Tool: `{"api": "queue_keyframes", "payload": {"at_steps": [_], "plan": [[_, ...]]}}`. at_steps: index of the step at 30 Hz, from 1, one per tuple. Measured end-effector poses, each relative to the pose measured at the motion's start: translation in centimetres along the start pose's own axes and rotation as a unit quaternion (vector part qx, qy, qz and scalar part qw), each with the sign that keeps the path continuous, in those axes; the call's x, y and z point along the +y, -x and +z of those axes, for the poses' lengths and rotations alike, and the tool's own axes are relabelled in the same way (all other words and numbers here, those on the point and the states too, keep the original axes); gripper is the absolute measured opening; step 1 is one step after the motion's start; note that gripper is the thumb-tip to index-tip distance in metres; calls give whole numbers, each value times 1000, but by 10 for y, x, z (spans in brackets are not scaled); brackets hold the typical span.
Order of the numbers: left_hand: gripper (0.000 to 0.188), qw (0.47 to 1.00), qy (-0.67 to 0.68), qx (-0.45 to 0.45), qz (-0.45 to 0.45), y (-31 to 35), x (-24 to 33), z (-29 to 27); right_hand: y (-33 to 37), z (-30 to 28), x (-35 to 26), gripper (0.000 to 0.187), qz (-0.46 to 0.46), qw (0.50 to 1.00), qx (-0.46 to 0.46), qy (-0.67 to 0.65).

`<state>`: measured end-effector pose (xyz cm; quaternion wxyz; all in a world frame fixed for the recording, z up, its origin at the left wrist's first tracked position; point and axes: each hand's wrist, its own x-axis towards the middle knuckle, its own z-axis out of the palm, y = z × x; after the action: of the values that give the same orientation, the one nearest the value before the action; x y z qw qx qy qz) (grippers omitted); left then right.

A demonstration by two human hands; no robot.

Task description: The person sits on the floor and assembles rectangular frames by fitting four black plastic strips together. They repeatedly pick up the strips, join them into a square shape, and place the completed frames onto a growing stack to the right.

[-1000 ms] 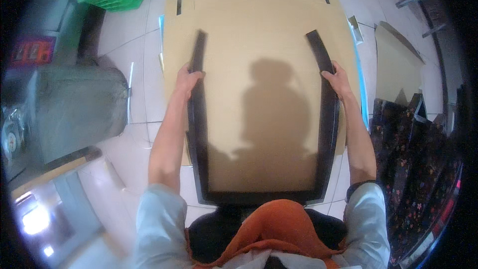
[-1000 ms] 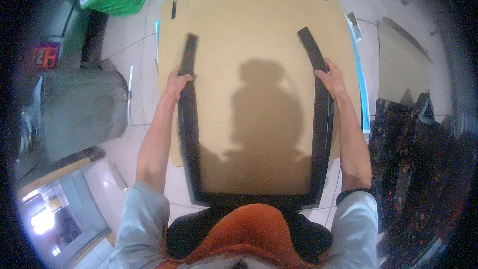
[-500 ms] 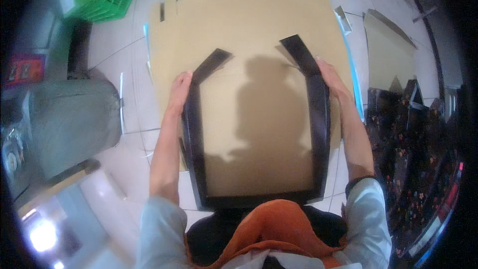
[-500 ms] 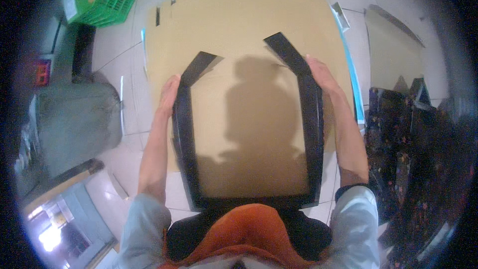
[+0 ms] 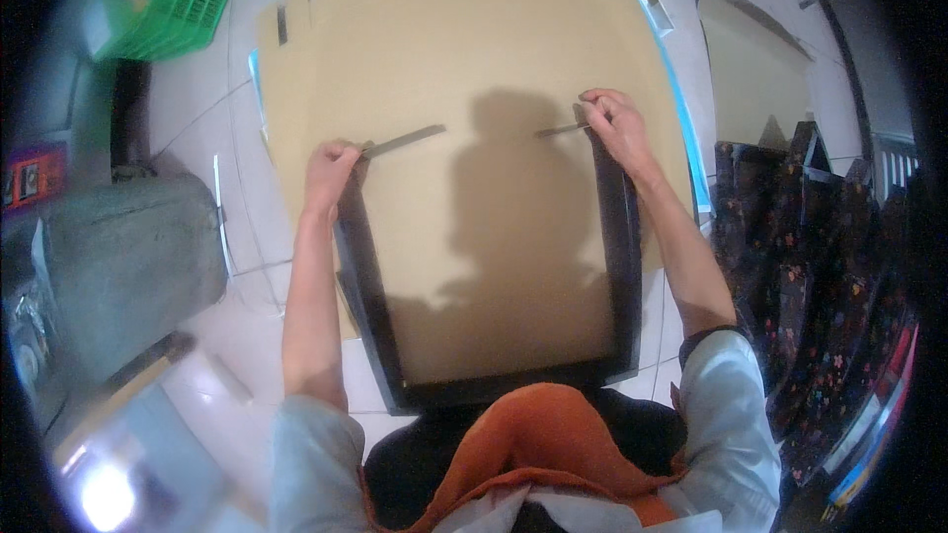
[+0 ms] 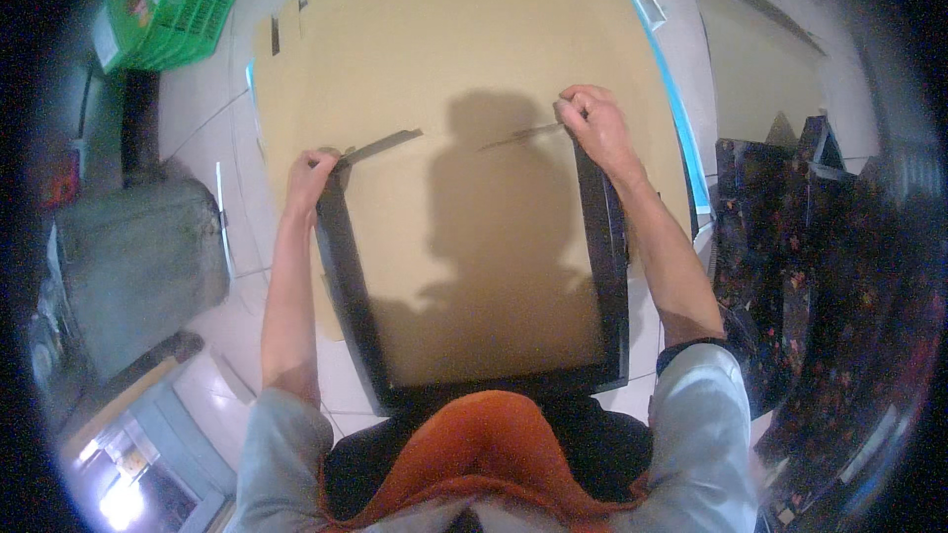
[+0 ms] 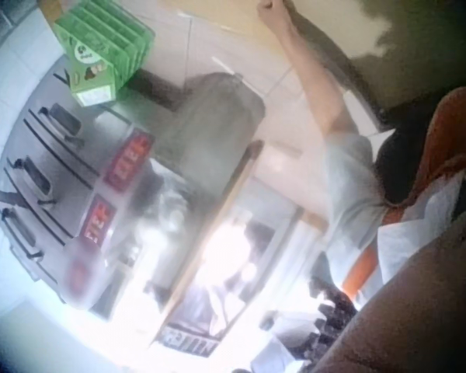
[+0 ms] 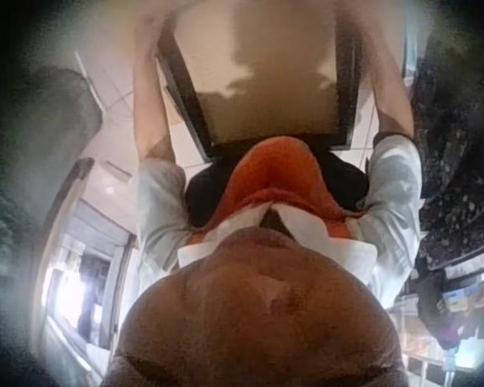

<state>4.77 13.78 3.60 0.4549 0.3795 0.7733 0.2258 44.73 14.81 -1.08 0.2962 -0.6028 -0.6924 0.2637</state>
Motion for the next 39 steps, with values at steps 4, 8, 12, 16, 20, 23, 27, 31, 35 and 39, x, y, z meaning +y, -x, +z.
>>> {"api": "queue_keyframes", "payload": {"at_steps": [4, 8, 12, 16, 20, 23, 27, 31, 35, 39], "plan": [[58, 996, 92, 10, -10, -13, -13, -3, -6, 5, 8, 26, 20, 999, 43, -3], [76, 991, 130, 1, 22, -24, -33, -7, -8, 11, 12, 65, 74, 990, 116, -8], [60, 991, 75, 64, 91, -32, -51, 2, -4, 13, 17, 83, 139, 984, 113, -16], [41, 953, -46, 173, 246, -15, -38, 12, -3, 7, 9, 77, 153, 978, 106, -100], [26, 930, -79, 220, 284, 2, -42, 14, 3, 4, -14, 55, 129, 984, 119, 29], [17, 921, 0, 204, 331, 1, -53, 13, 8, 2, -15, 42, 79, 988, 121, 45], [21, 923, 43, 151, 352, 0, -57, 11, 18, 2, 7, 37, -22, 991, 123, -54], [25, 958, 89, 100, 254, 5, -49, 11, 17, -2, 9, 40, -11, 996, 92, -15], [33, 982, 111, 74, 134, 10, -33, 7, 13, -4, 6, 50, 67, 993, 61, -77], [38, 983, 44, 20, 175, -32, -57, -11, 8, -5, 3, 60, 133, 979, 19, -154]]}}
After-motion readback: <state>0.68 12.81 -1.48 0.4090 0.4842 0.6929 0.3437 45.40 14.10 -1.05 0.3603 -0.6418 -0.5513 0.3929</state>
